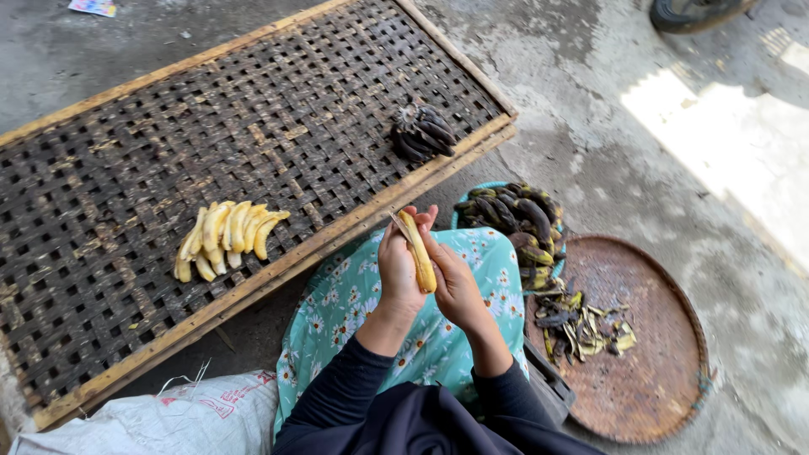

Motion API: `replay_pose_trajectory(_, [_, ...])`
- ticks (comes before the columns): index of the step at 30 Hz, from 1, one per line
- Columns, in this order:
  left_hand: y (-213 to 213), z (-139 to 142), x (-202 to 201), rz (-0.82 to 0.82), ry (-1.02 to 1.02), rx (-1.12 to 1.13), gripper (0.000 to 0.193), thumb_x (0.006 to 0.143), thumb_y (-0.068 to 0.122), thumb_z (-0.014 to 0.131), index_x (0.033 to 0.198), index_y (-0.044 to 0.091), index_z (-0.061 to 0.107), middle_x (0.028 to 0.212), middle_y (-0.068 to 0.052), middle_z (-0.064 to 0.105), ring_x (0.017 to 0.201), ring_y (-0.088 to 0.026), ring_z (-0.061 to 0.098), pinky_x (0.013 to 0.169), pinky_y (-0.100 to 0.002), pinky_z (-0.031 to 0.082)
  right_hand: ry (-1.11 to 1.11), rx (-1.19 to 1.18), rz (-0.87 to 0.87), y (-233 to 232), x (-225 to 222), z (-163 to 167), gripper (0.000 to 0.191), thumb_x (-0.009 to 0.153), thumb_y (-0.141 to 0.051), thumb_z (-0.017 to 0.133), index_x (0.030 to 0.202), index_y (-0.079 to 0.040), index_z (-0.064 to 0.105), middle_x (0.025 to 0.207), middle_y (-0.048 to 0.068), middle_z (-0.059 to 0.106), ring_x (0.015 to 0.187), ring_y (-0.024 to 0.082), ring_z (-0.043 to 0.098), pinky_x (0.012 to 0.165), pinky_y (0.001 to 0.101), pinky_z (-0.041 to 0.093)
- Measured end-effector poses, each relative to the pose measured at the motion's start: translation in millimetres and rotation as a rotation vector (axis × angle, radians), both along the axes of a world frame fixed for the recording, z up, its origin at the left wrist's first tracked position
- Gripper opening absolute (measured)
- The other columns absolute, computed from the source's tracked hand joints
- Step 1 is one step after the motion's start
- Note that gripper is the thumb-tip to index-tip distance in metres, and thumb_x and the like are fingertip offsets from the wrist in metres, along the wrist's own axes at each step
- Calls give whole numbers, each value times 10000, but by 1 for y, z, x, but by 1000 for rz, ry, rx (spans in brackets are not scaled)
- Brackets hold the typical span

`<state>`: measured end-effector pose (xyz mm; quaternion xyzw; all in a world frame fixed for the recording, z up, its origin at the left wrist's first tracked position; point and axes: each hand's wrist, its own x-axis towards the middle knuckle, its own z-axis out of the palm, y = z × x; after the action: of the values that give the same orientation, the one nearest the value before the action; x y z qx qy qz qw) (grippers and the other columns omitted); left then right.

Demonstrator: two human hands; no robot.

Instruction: The person sits on a low stool in an outdoor work area and peels bananas with a knife, one at a time. They take unpeeled bananas from a basket, cut away the peel, drop the peels onto a round winnowing tray, and place the peeled bananas on a woven bamboo drying rack.

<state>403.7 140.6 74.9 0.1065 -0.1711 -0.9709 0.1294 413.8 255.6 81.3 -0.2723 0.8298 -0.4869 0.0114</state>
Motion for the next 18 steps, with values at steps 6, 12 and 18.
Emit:
replay_pose_trajectory(6, [-51, -43, -12, 155, 13, 44, 268, 1095, 181, 400, 1200, 21, 587, 1331, -189, 659, 1408, -294, 525, 1177, -375, 443, -59, 130, 73, -60, -19, -1, 537, 1018, -146, 560, 1546, -191, 477, 957, 133, 588, 879, 313, 638, 802, 410, 530])
replay_pose_trajectory(12, [-116, -121, -20, -20, 188, 195, 343, 1048, 312, 525, 1266, 62, 614, 1364, -115, 655, 1345, -246, 560, 1038, -429, 505, 468, 730, 63, -116, -39, -16, 739, 932, -101, 581, 1616, -278, 364, 1034, 91, 621, 928, 307, 641, 677, 412, 563])
replay_pose_trajectory(18, [-192, -172, -32, -60, -206, -157, 258, 1023, 169, 653, 1260, 69, 631, 1226, -132, 688, 1025, -211, 666, 807, -329, 568, 419, 776, 27, -130, -81, -27, 750, 965, -147, 633, 1625, -226, 287, 1100, 143, 606, 957, 337, 621, 651, 436, 555])
